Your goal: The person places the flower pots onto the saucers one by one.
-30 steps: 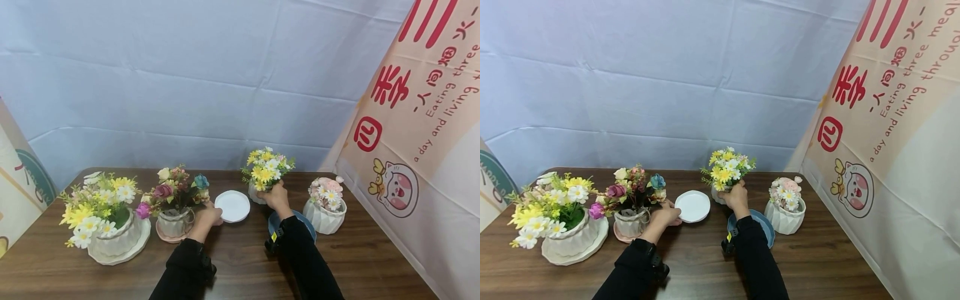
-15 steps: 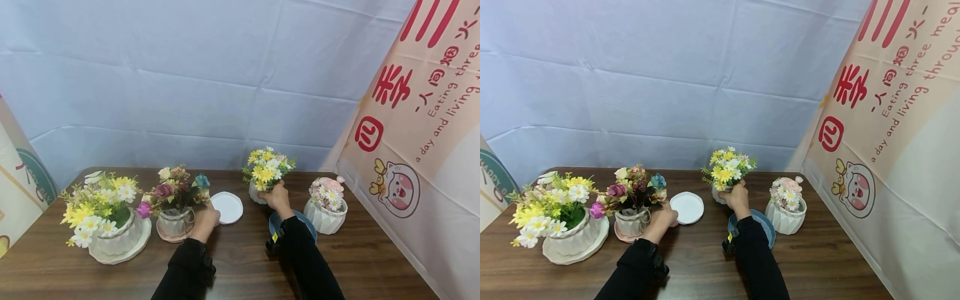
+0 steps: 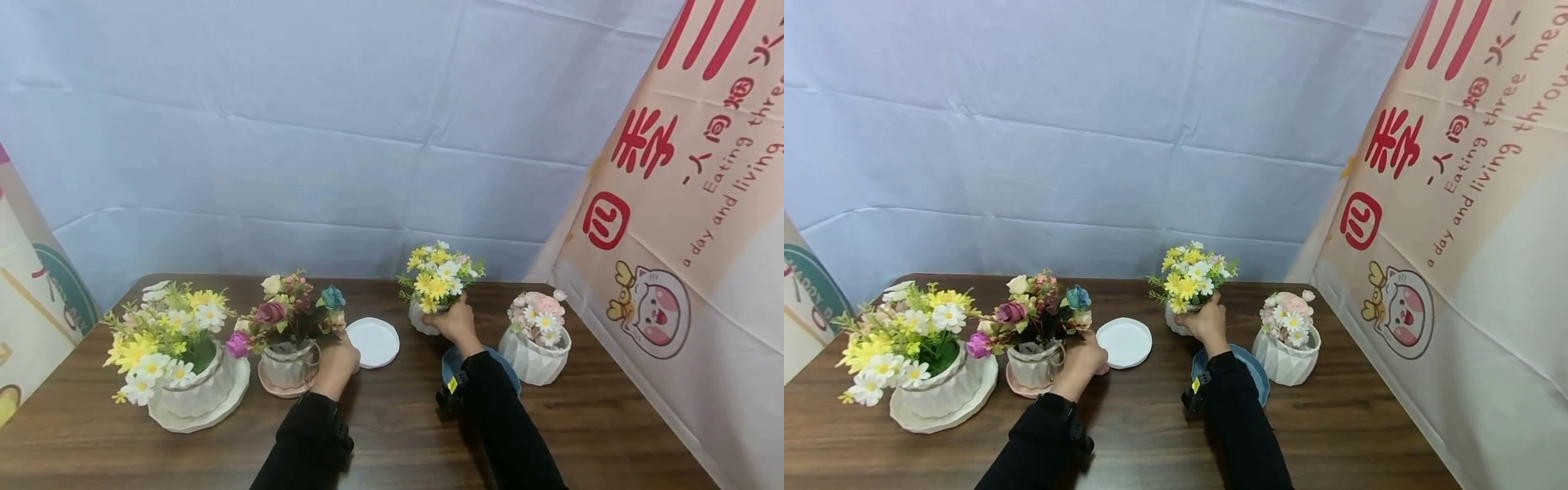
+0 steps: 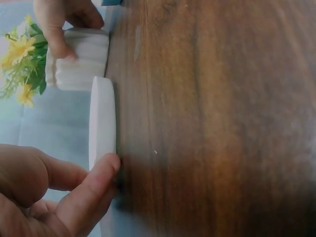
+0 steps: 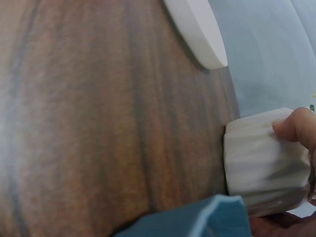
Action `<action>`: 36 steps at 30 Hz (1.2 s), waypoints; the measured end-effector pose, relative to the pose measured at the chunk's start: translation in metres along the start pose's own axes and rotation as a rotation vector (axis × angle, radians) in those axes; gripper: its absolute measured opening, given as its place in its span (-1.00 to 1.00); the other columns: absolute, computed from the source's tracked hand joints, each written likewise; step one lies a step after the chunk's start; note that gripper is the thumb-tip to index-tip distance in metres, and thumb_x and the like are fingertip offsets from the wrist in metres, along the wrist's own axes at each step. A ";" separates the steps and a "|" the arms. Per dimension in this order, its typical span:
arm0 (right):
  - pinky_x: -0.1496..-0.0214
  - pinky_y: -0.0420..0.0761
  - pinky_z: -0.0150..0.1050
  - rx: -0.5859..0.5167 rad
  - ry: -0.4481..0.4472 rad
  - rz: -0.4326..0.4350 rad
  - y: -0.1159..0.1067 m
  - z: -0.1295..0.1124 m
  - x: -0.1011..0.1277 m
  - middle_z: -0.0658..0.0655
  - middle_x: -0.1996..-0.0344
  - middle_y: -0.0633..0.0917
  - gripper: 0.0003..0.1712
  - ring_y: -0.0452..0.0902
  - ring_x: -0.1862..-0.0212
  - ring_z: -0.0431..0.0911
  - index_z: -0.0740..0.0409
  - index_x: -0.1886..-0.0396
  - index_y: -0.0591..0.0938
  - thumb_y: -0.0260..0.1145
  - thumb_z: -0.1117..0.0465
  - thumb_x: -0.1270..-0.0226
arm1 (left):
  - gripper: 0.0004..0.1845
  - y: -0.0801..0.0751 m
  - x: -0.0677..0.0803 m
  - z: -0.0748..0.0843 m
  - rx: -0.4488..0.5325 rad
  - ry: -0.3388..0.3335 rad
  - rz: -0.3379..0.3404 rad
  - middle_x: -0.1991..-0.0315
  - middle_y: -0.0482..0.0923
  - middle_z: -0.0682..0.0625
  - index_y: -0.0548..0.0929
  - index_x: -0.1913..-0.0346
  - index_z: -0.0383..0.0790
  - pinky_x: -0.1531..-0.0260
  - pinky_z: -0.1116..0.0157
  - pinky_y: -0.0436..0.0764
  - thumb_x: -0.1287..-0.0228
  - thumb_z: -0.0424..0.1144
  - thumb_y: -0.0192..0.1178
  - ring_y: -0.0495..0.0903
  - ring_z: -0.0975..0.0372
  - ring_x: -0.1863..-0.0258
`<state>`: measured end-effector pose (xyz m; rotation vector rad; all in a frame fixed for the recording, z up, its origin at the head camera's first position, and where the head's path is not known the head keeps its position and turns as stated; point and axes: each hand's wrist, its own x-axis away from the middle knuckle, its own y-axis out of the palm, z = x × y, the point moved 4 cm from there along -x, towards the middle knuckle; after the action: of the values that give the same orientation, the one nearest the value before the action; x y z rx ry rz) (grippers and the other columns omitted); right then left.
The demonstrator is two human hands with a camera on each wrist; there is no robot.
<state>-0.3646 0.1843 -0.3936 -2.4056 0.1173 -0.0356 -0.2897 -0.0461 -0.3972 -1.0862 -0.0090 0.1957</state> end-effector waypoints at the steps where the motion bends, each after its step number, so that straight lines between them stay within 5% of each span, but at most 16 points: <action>1: -0.09 0.37 0.12 -0.002 -0.001 -0.002 0.000 0.001 -0.001 0.60 -0.11 0.28 0.23 0.24 -0.16 0.35 0.45 -0.37 -0.19 0.43 0.04 0.00 | -0.62 0.001 -0.001 -0.001 0.019 -0.022 -0.029 0.34 0.54 -0.22 0.55 0.18 -0.55 0.23 0.23 0.50 0.17 -0.46 0.24 0.51 0.05 0.30; 5: -0.10 0.36 0.09 -0.015 -0.006 0.001 -0.001 0.001 -0.003 0.52 -0.15 0.30 0.21 0.26 -0.17 0.30 0.43 -0.37 -0.14 0.46 0.06 0.02 | -0.50 0.003 -0.004 -0.004 0.085 -0.086 -0.098 0.31 0.51 -0.20 0.52 0.07 -0.53 0.26 0.28 0.49 0.24 -0.47 0.28 0.46 0.06 0.33; 13: -0.05 0.40 0.08 0.026 -0.051 0.028 0.000 -0.003 -0.004 0.44 -0.13 0.37 0.13 0.31 -0.12 0.29 0.40 -0.35 -0.01 0.48 0.09 0.05 | -0.58 0.005 -0.005 -0.007 0.124 -0.142 -0.146 0.40 0.48 -0.17 0.52 0.07 -0.51 0.46 0.32 0.50 0.08 -0.43 0.25 0.46 0.09 0.48; 21: -0.07 0.39 0.09 0.033 -0.084 0.049 -0.005 -0.008 -0.004 0.42 -0.19 0.30 0.18 0.27 -0.16 0.30 0.36 -0.37 -0.02 0.51 0.06 0.09 | -0.52 0.006 -0.004 -0.006 0.122 -0.141 -0.144 0.27 0.46 -0.26 0.46 -0.01 -0.55 0.22 0.25 0.50 0.05 -0.42 0.22 0.46 0.01 0.29; 28: -0.04 0.40 0.07 -0.010 -0.156 0.078 -0.016 -0.020 -0.002 0.29 -0.21 0.33 0.13 0.35 -0.12 0.19 0.17 -0.40 0.06 0.51 0.05 0.09 | -0.42 0.008 -0.004 -0.006 0.138 -0.158 -0.155 0.18 0.45 -0.31 0.38 -0.11 -0.57 0.25 0.26 0.51 0.05 -0.44 0.22 0.47 -0.02 0.26; 36: -0.04 0.40 0.06 -0.013 -0.123 0.065 -0.018 -0.020 0.001 0.27 -0.20 0.35 0.13 0.35 -0.12 0.18 0.15 -0.40 0.07 0.52 0.03 0.10 | -0.32 0.010 -0.004 -0.007 0.136 -0.142 -0.172 0.08 0.41 -0.36 0.32 -0.16 -0.59 0.09 0.23 0.47 0.12 -0.45 0.27 0.43 -0.04 0.14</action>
<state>-0.3637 0.1847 -0.3665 -2.4081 0.1390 0.1436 -0.2942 -0.0486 -0.4089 -0.9288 -0.2126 0.1160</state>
